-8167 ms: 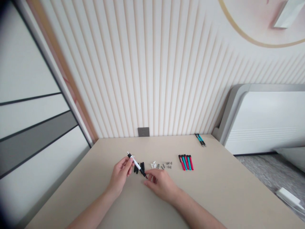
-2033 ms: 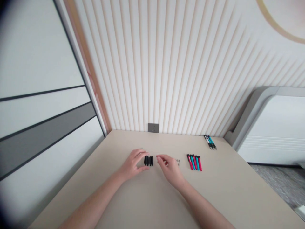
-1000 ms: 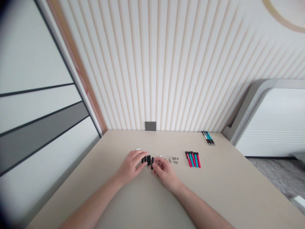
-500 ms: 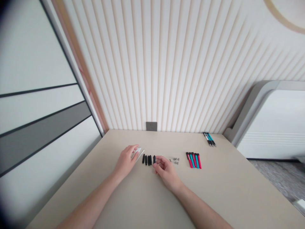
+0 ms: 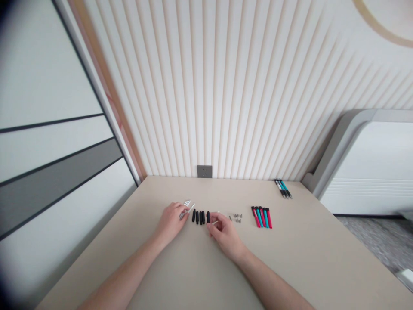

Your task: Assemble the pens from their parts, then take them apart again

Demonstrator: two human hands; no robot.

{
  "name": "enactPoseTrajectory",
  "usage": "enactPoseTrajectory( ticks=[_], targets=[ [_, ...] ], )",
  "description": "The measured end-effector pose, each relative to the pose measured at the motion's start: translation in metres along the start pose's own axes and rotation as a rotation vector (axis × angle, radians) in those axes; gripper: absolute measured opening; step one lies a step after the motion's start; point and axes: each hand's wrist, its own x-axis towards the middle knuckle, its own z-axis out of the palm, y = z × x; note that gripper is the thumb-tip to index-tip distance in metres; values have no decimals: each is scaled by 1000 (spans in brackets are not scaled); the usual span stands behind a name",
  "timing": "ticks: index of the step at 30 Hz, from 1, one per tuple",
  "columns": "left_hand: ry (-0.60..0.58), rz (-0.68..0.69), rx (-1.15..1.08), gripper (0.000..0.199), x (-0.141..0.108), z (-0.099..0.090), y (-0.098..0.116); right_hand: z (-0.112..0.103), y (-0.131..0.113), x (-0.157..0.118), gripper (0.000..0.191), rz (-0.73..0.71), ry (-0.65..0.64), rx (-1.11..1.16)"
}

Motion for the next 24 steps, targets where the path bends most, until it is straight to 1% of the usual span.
enactPoseTrajectory(
  ticks=[2,4,6,8,11,13,16,19,24],
  targets=[
    [20,0,-10,10,0,1,0,0,2,0,33,3,1,-5],
    [52,34,-72,13,1,1,1,1,4,-1,34,-3,5,-22],
    [81,106,-165,18,1,-1,4,1,5,-2,33,-27,29,-94],
    [93,199,-234,22,-1,-4,8,0,3,-4,29,-79,49,-232],
    [58,316,-266,26,-4,-9,17,-1,-2,-5,28,-176,34,-424],
    [16,367,-272,26,-5,-11,21,-1,-5,-5,30,-213,24,-485],
    [-26,408,-258,21,-5,-12,22,-2,-6,-5,28,-218,45,-515],
    [-51,419,-224,14,-4,-12,20,-2,-5,-5,26,-214,67,-502],
    [-89,430,-201,10,-4,-13,18,-3,-6,-5,23,-221,60,-506]
  ],
)
